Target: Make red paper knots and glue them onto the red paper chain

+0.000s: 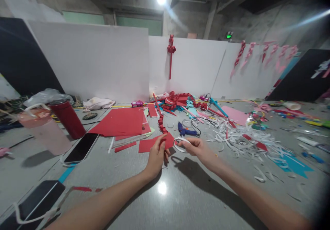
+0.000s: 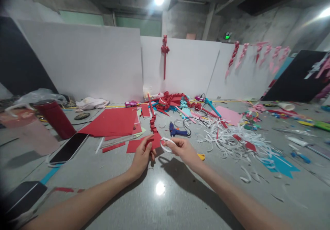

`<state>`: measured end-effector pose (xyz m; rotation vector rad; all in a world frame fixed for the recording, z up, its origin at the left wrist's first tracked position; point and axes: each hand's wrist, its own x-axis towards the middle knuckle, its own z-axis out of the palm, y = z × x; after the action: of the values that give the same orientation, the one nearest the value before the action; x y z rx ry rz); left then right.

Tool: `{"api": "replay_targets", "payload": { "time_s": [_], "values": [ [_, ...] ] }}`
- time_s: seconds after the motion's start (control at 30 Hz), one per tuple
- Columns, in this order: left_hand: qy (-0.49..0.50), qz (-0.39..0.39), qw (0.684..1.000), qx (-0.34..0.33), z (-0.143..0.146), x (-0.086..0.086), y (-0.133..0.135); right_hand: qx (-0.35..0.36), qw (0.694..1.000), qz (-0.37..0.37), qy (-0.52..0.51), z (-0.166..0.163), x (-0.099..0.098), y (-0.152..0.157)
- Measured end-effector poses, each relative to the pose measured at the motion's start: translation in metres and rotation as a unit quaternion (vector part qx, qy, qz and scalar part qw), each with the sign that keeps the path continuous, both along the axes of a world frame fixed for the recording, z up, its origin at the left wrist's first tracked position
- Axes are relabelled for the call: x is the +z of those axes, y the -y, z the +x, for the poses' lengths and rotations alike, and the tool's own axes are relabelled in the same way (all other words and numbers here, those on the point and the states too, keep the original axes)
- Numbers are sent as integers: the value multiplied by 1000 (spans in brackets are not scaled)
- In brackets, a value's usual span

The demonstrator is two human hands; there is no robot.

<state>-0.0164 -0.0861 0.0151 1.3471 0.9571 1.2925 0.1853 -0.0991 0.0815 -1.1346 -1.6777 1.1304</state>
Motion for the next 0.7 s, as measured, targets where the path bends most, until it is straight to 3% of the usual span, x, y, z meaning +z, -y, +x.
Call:
{"api": "replay_targets", "payload": {
  "time_s": [0.1, 0.3, 0.5, 0.7],
  "values": [
    [-15, -22, 999, -36, 3, -5, 0, -22, 993, 68, 95, 0, -6, 8],
    [-42, -48, 997, -53, 6, -6, 3, -38, 944, 210, 254, -8, -32, 19],
    [-62, -26, 997, -47, 3, -2, 1, -10, 933, 228, 277, -12, -42, 20],
    [-143, 87, 986, 26, -2, 2, -3, -1, 959, 177, 223, -14, -37, 25]
  ]
}}
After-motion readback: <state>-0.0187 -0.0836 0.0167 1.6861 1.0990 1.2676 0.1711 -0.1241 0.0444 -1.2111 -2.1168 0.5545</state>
